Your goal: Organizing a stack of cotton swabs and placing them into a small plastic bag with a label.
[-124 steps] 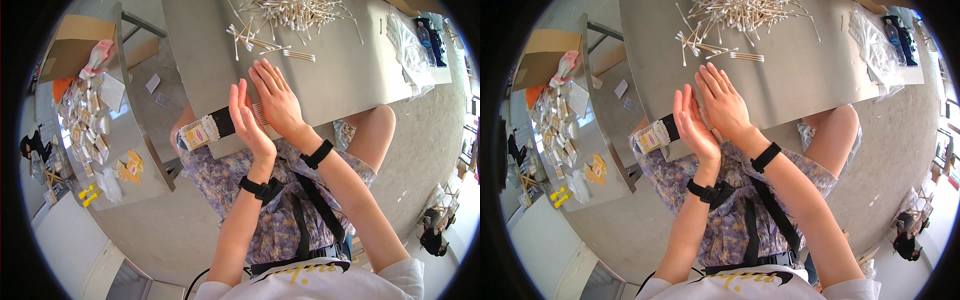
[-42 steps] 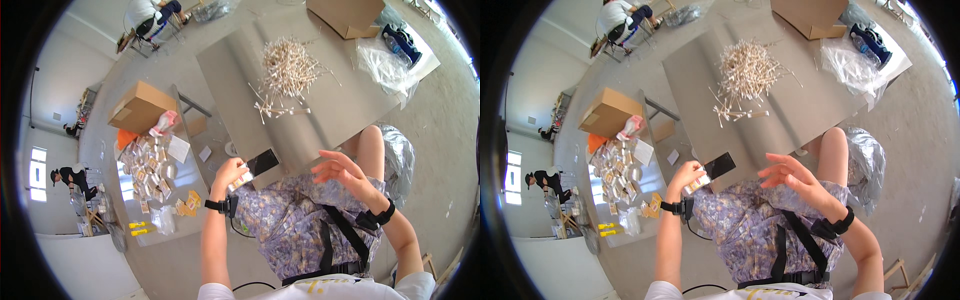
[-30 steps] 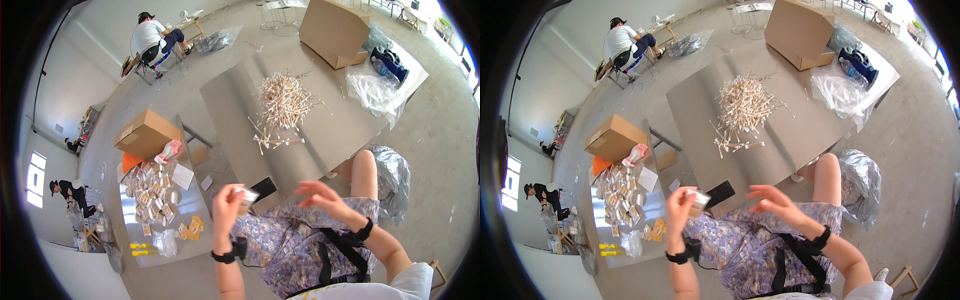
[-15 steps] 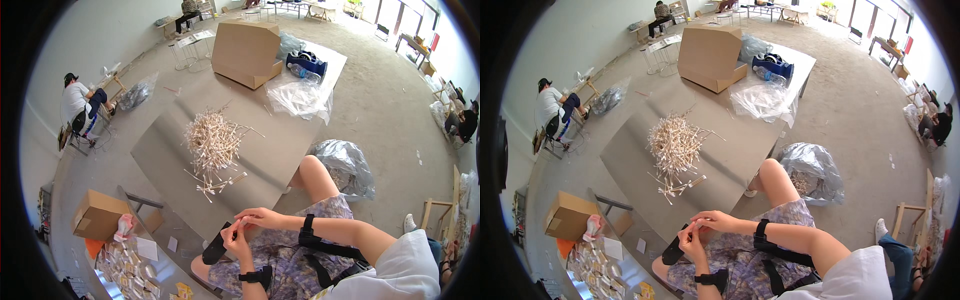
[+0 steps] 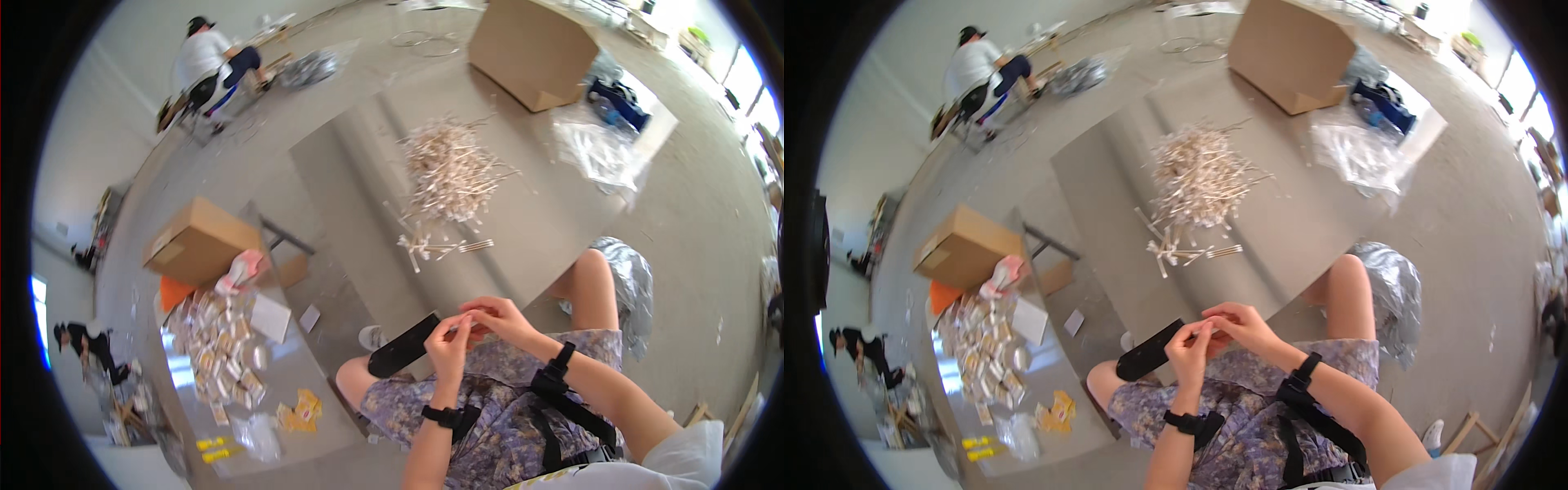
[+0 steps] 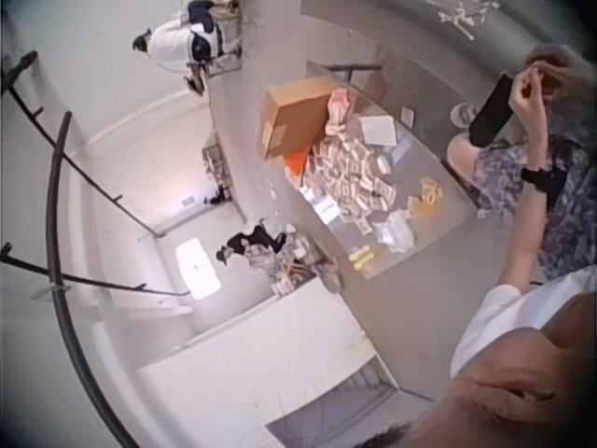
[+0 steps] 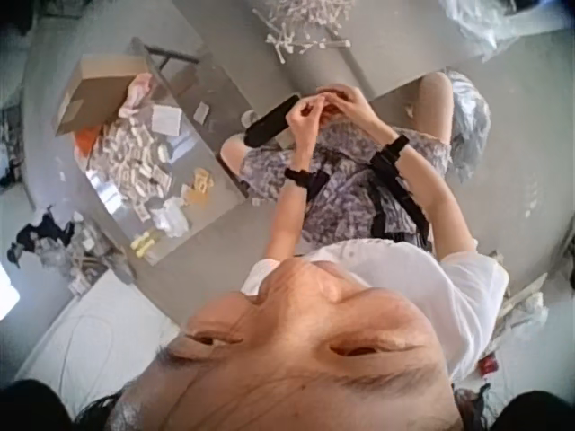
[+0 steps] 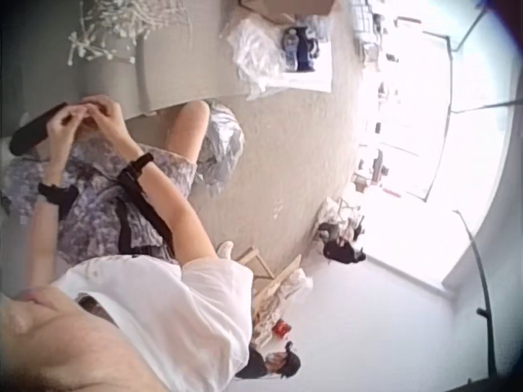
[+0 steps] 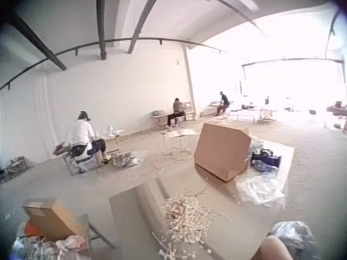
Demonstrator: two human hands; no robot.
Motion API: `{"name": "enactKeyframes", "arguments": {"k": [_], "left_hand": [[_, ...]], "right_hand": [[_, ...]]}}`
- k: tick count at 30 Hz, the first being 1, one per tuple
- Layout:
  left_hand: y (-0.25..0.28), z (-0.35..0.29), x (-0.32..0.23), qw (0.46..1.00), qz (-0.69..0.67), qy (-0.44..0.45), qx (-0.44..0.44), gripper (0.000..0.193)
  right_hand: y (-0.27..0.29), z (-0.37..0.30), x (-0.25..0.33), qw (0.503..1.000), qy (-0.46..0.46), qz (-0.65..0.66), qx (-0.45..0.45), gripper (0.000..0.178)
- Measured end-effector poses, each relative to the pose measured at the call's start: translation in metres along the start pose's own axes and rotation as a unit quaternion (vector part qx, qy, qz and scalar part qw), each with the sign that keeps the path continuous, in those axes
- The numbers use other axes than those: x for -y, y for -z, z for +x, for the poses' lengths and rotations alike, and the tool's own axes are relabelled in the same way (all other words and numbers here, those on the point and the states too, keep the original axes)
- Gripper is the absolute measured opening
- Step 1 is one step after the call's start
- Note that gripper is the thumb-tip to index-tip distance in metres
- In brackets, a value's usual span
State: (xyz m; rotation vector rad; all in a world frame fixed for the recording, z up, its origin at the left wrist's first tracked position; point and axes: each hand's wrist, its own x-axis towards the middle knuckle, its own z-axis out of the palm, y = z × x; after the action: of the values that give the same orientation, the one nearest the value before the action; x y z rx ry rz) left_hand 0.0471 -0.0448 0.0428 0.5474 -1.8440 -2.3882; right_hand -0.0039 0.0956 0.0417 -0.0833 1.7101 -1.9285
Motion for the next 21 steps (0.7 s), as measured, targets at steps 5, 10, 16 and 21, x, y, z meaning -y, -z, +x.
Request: {"name": "enactKeyframes", "arguments": {"k": [5,10,16,21], "left_hand": [[0.014,0.006,0.009,0.999,-0.013,0.029,0.028,0.022],[0.022,0.007,0.013,0.995,-0.06,0.031,0.07,0.024],[0.025,0.008,0.028,0.993,-0.084,0.026,0.078,0.026],[0.024,0.001,0.021,0.992,-0.092,0.021,0.09,0.025]], "right_hand": [[-0.007,0.002,0.004,1.0,-0.013,0.009,-0.007,0.03],[-0.005,0.001,0.008,1.0,-0.02,0.01,0.004,0.032],[-0.006,0.001,0.005,1.0,-0.019,0.008,-0.005,0.033],[-0.003,-0.002,0.0,1.0,-0.019,-0.024,0.004,0.036]]}}
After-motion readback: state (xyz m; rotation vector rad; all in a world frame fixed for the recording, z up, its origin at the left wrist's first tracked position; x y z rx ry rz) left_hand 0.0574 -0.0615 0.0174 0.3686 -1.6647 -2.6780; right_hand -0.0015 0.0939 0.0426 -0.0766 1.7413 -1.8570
